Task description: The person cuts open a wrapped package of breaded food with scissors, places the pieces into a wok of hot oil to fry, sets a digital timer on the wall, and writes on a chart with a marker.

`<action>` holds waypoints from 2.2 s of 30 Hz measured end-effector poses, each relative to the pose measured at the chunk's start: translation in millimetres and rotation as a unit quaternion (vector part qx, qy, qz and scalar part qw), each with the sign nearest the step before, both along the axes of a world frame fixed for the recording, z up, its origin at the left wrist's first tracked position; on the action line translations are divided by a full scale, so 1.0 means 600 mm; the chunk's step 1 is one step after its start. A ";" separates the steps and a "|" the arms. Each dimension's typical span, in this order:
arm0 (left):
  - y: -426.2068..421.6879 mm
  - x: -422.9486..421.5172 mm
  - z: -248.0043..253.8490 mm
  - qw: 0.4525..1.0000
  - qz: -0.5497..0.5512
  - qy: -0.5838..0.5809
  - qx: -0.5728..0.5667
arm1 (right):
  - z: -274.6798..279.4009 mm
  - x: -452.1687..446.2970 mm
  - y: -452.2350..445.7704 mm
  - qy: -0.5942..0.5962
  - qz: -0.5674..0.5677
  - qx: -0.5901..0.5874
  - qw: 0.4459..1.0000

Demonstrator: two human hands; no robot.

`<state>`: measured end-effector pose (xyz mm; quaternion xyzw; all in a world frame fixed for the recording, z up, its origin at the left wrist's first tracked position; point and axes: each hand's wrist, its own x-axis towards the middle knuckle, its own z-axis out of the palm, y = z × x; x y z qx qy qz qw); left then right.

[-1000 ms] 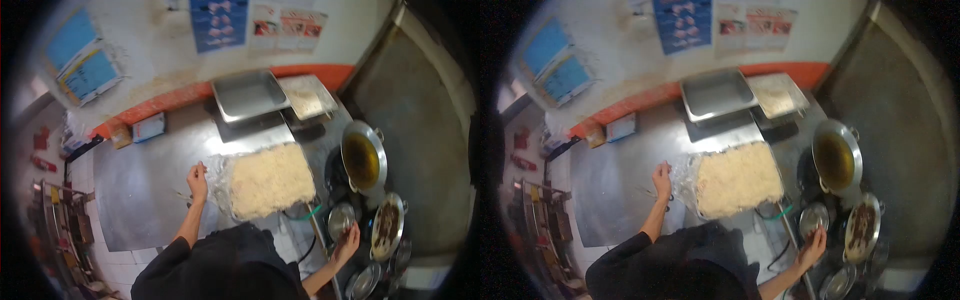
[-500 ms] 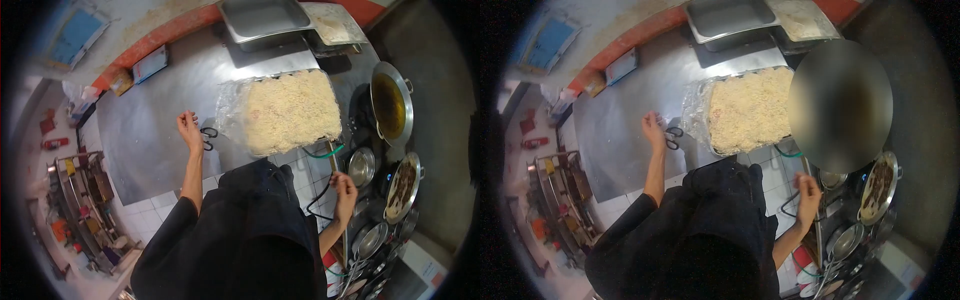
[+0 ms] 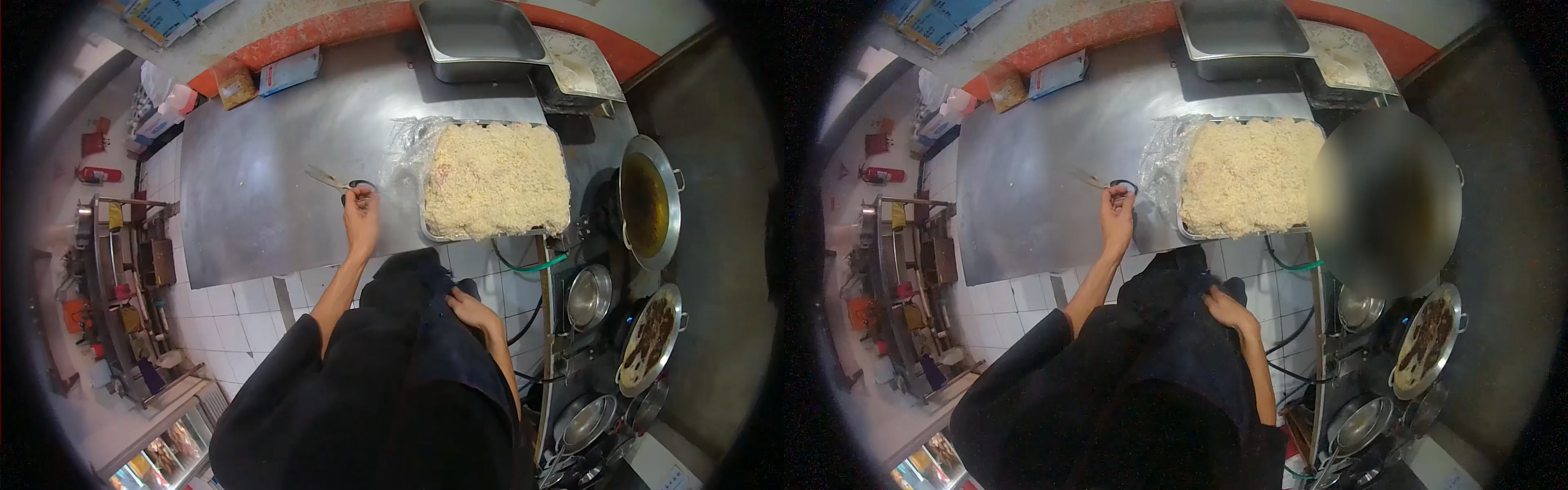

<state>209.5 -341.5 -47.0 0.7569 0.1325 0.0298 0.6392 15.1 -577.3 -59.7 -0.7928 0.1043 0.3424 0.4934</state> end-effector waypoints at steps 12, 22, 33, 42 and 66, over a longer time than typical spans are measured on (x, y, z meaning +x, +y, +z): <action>-0.004 -0.144 -0.045 0.992 -0.120 -0.025 -0.033 | -0.132 -0.065 0.044 0.024 0.148 -0.233 0.961; 0.002 -0.175 -0.039 0.990 -0.134 -0.037 -0.020 | -0.074 -0.129 0.028 0.208 0.018 -0.135 0.969; -0.039 -0.179 -0.025 0.984 -0.177 -0.020 -0.006 | 0.043 -0.151 -0.004 0.118 -0.004 -0.096 0.988; -0.072 -0.170 0.001 0.982 -0.187 -0.023 0.006 | 0.010 -0.184 0.004 -0.050 -0.049 -0.052 0.996; -0.270 -0.084 0.097 0.878 -0.336 -0.241 0.241 | 0.160 -0.216 -0.166 -0.149 -0.291 -0.091 0.941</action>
